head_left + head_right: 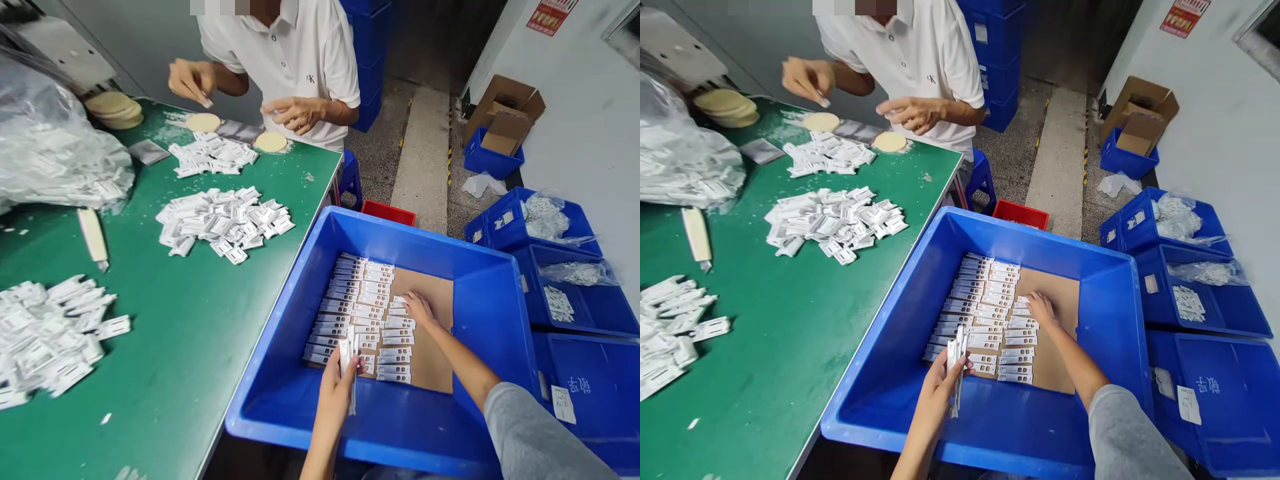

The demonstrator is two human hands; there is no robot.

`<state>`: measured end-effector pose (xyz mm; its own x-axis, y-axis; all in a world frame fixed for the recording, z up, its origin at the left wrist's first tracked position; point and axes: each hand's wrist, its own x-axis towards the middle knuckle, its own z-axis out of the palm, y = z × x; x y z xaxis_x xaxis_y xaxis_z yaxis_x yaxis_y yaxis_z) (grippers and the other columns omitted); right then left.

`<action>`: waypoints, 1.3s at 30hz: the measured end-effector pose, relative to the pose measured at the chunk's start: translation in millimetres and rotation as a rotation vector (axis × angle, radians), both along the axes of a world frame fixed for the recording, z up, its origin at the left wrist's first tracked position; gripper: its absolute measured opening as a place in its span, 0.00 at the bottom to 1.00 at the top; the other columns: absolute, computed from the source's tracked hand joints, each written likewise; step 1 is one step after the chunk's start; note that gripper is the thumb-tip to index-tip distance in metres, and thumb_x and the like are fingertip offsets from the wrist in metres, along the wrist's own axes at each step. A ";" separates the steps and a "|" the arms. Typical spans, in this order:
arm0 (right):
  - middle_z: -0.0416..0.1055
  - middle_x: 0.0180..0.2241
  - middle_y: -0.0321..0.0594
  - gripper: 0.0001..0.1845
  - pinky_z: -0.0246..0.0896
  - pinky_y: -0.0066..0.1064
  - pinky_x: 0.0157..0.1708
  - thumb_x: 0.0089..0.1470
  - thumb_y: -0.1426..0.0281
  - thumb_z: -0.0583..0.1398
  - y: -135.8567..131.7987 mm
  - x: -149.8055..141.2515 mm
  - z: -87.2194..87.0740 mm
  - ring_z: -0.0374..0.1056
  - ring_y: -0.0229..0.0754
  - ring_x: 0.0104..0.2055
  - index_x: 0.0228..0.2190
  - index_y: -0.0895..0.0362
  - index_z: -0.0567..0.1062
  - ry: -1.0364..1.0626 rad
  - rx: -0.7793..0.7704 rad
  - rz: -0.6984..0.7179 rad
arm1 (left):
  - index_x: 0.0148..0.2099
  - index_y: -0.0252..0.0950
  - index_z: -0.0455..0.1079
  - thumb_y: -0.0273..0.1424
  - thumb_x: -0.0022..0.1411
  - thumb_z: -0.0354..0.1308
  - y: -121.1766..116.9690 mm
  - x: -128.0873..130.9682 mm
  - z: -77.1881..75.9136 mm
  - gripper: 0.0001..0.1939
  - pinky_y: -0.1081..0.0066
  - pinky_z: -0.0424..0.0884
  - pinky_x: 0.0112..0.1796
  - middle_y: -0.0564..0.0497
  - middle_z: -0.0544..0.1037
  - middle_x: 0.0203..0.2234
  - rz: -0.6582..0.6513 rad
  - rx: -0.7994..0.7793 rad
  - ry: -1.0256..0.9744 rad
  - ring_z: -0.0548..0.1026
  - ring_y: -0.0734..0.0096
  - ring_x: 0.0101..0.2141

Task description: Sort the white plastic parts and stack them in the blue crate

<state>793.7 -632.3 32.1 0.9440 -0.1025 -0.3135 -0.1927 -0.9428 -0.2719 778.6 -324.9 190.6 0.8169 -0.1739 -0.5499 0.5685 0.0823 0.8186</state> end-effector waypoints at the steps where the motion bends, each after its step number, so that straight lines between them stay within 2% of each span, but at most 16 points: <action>1: 0.72 0.47 0.48 0.16 0.59 0.33 0.49 0.63 0.72 0.53 1.5 2.8 -0.4 0.66 0.45 0.47 0.49 0.56 0.75 0.003 -0.011 0.023 | 0.47 0.31 0.74 0.47 0.52 0.66 -0.1 0.2 3.5 0.28 0.63 0.74 0.43 0.45 0.80 0.33 -0.007 -0.011 0.006 0.77 0.60 0.37; 6: 0.69 0.51 0.50 0.18 0.55 0.37 0.53 0.64 0.73 0.51 2.6 14.4 -4.4 0.63 0.48 0.51 0.50 0.56 0.74 0.012 -0.042 0.080 | 0.47 0.30 0.75 0.47 0.51 0.67 -3.4 2.6 20.6 0.28 0.61 0.74 0.44 0.42 0.81 0.37 -0.011 -0.060 0.063 0.78 0.57 0.40; 12: 0.69 0.50 0.52 0.19 0.54 0.38 0.54 0.64 0.74 0.50 0.6 17.2 -4.3 0.62 0.49 0.51 0.52 0.57 0.74 0.019 -0.039 0.120 | 0.44 0.28 0.75 0.46 0.49 0.69 -7.4 4.2 28.1 0.28 0.56 0.72 0.49 0.40 0.81 0.38 0.045 -0.092 0.118 0.79 0.55 0.41; 15: 0.68 0.52 0.54 0.20 0.53 0.41 0.56 0.63 0.74 0.51 0.6 14.8 1.1 0.61 0.52 0.54 0.54 0.59 0.72 -0.004 -0.010 0.102 | 0.46 0.28 0.74 0.47 0.50 0.69 -9.1 5.0 31.6 0.29 0.54 0.73 0.49 0.39 0.82 0.39 0.034 -0.137 0.143 0.80 0.54 0.42; 18: 0.65 0.55 0.55 0.22 0.54 0.44 0.57 0.64 0.70 0.51 13.7 10.5 18.1 0.60 0.54 0.56 0.57 0.60 0.69 -0.059 0.023 0.046 | 0.47 0.29 0.74 0.46 0.51 0.68 -10.3 5.8 33.8 0.29 0.56 0.73 0.49 0.39 0.82 0.39 0.027 -0.144 0.144 0.80 0.53 0.43; 20: 0.65 0.54 0.52 0.20 0.58 0.43 0.56 0.65 0.67 0.50 34.9 5.3 39.9 0.62 0.51 0.55 0.55 0.58 0.70 -0.155 0.178 -0.002 | 0.48 0.29 0.74 0.46 0.52 0.68 -10.7 6.2 34.1 0.28 0.56 0.73 0.48 0.39 0.82 0.39 0.023 -0.142 0.135 0.80 0.53 0.42; 23: 0.67 0.49 0.46 0.17 0.61 0.39 0.56 0.66 0.62 0.51 78.9 -5.4 83.7 0.64 0.45 0.53 0.47 0.55 0.75 -0.275 0.601 -0.015 | 0.49 0.29 0.73 0.46 0.53 0.67 -11.5 6.2 33.6 0.29 0.58 0.74 0.47 0.39 0.82 0.39 0.020 -0.136 0.114 0.80 0.54 0.41; 26: 0.68 0.47 0.42 0.16 0.61 0.39 0.56 0.65 0.59 0.53 116.6 -14.7 124.4 0.65 0.43 0.53 0.42 0.53 0.76 -0.256 0.928 -0.033 | 0.50 0.28 0.72 0.47 0.53 0.66 -12.4 5.5 32.4 0.30 0.59 0.74 0.46 0.39 0.82 0.39 -0.006 -0.135 0.113 0.80 0.54 0.41; 28: 0.69 0.46 0.42 0.14 0.63 0.41 0.55 0.62 0.58 0.56 130.8 -18.1 141.6 0.66 0.44 0.53 0.40 0.52 0.76 -0.226 1.075 -0.093 | 0.50 0.29 0.72 0.47 0.54 0.66 -12.7 4.7 31.3 0.30 0.60 0.74 0.44 0.40 0.82 0.39 -0.033 -0.112 0.104 0.80 0.55 0.40; 30: 0.68 0.46 0.42 0.14 0.67 0.40 0.51 0.57 0.56 0.61 137.5 -20.0 149.9 0.67 0.45 0.50 0.38 0.52 0.76 -0.169 1.193 -0.191 | 0.49 0.30 0.73 0.47 0.54 0.66 -12.6 3.8 29.9 0.28 0.61 0.74 0.44 0.41 0.82 0.39 -0.062 -0.068 0.078 0.80 0.57 0.39; 32: 0.68 0.45 0.42 0.15 0.71 0.37 0.42 0.52 0.55 0.65 140.6 -21.7 152.8 0.68 0.44 0.45 0.36 0.52 0.76 -0.088 1.298 -0.305 | 0.47 0.32 0.74 0.46 0.55 0.65 -12.2 3.2 28.6 0.25 0.62 0.73 0.44 0.42 0.82 0.39 -0.092 -0.017 0.049 0.79 0.57 0.39; 34: 0.68 0.44 0.42 0.17 0.72 0.34 0.35 0.48 0.54 0.68 141.7 -23.3 154.4 0.68 0.43 0.42 0.34 0.52 0.76 -0.022 1.382 -0.410 | 0.45 0.33 0.75 0.46 0.54 0.66 -11.9 3.1 27.6 0.23 0.61 0.73 0.45 0.43 0.82 0.38 -0.097 0.027 0.024 0.79 0.56 0.40; 37: 0.72 0.40 0.39 0.17 0.70 0.35 0.41 0.49 0.55 0.67 134.6 -21.9 156.2 0.70 0.43 0.42 0.36 0.52 0.75 -0.002 1.447 -0.533 | 0.44 0.34 0.74 0.47 0.54 0.66 -12.4 3.6 27.3 0.24 0.58 0.71 0.49 0.42 0.82 0.40 -0.006 0.005 0.005 0.78 0.54 0.45; 39: 0.74 0.38 0.38 0.16 0.68 0.37 0.47 0.52 0.55 0.65 117.6 -14.4 152.7 0.70 0.43 0.42 0.39 0.51 0.75 -0.064 1.435 -0.574 | 0.45 0.34 0.72 0.48 0.54 0.65 -13.3 4.2 28.0 0.25 0.56 0.72 0.50 0.41 0.81 0.41 0.092 -0.053 0.010 0.78 0.54 0.46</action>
